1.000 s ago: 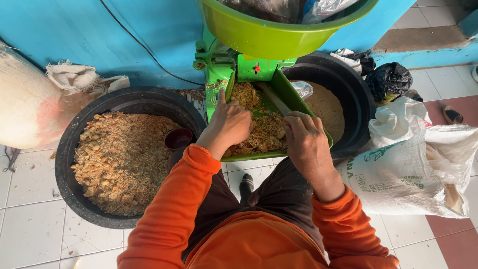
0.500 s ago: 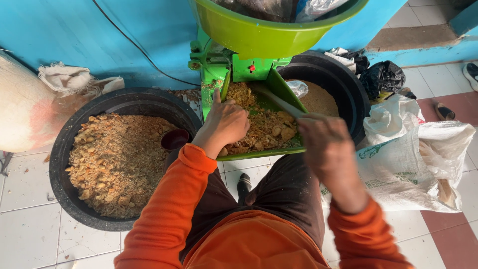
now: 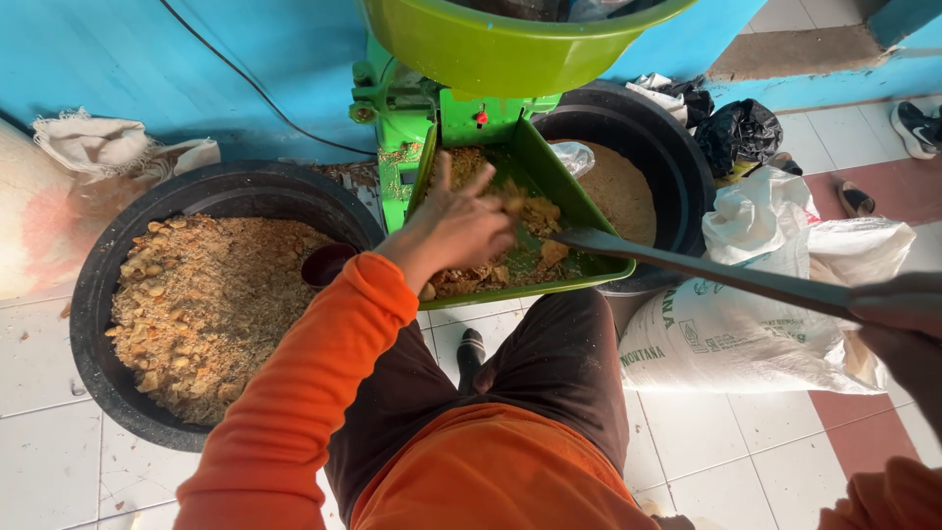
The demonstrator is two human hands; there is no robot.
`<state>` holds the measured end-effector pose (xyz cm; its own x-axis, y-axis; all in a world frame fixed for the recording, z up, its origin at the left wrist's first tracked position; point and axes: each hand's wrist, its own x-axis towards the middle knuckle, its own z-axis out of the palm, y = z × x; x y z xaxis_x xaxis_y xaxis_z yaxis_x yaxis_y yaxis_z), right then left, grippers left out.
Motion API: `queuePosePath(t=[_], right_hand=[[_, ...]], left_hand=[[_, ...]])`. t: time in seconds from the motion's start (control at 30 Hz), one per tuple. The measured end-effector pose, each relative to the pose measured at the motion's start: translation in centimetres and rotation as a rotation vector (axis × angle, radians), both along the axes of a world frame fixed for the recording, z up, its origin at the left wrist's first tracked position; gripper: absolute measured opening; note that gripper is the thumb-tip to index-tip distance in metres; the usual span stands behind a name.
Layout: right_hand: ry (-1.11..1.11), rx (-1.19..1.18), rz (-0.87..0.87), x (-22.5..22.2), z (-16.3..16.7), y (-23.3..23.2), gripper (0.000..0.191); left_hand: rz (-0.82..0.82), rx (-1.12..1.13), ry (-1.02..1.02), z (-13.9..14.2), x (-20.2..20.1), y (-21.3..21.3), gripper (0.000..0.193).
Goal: The person sits on the floor operating a green grinding machine, pushing broken food pieces from the green tray into the machine with their hand and a flat tool so the ground material falls into a black basin. They then scoop the ground material from the basin with a red bowl and resume feeding more pieces into the machine.
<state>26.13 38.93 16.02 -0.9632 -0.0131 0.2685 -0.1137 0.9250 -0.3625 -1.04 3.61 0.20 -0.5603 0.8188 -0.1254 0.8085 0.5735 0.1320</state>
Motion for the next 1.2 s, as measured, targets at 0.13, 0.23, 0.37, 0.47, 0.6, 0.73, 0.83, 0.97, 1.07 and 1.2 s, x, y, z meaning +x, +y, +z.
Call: queuePosePath(t=[0.13, 0.23, 0.37, 0.47, 0.6, 0.73, 0.83, 0.97, 1.07, 1.2], right_hand=[[0.050, 0.184, 0.053, 0.0, 0.1, -3.2, 0.020], [0.144, 0.256, 0.132, -2.1, 1.3, -7.7, 0.023], [0.246, 0.099, 0.191, -6.7, 1.1, -13.3, 0.016], [0.311, 0.073, 0.229, -9.0, -0.6, -15.1, 0.013], [0.368, 0.099, 0.179, -8.5, -1.9, -15.1, 0.013], [0.412, 0.137, 0.150, -8.9, -3.7, -16.1, 0.013], [0.422, 0.108, 0.152, -9.5, -5.3, -16.9, 0.014], [0.453, 0.123, 0.147, -9.8, -6.7, -17.5, 0.016], [0.436, 0.099, 0.130, -10.6, -7.2, -18.2, 0.018], [0.456, 0.104, 0.154, -10.2, -6.1, -18.3, 0.020]], left_hand=[[0.066, 0.182, 0.125, -0.9, -0.5, -1.0, 0.032], [0.094, 0.246, 0.181, -1.0, 0.3, -1.8, 0.033], [0.187, 0.288, 0.221, -0.5, 1.0, -2.5, 0.031], [0.213, 0.207, 0.239, -0.3, 1.2, -2.5, 0.032], [0.219, 0.187, 0.232, -0.8, 0.9, -2.3, 0.033], [0.227, 0.257, 0.255, -1.4, 0.7, -2.3, 0.035], [0.226, 0.234, 0.252, -1.4, 0.7, -2.3, 0.036], [0.248, 0.168, 0.218, -1.0, 0.7, -2.3, 0.036], [0.246, 0.190, 0.231, -0.6, 1.0, -2.3, 0.037], [0.252, 0.156, 0.207, 0.0, 1.0, -2.4, 0.037]])
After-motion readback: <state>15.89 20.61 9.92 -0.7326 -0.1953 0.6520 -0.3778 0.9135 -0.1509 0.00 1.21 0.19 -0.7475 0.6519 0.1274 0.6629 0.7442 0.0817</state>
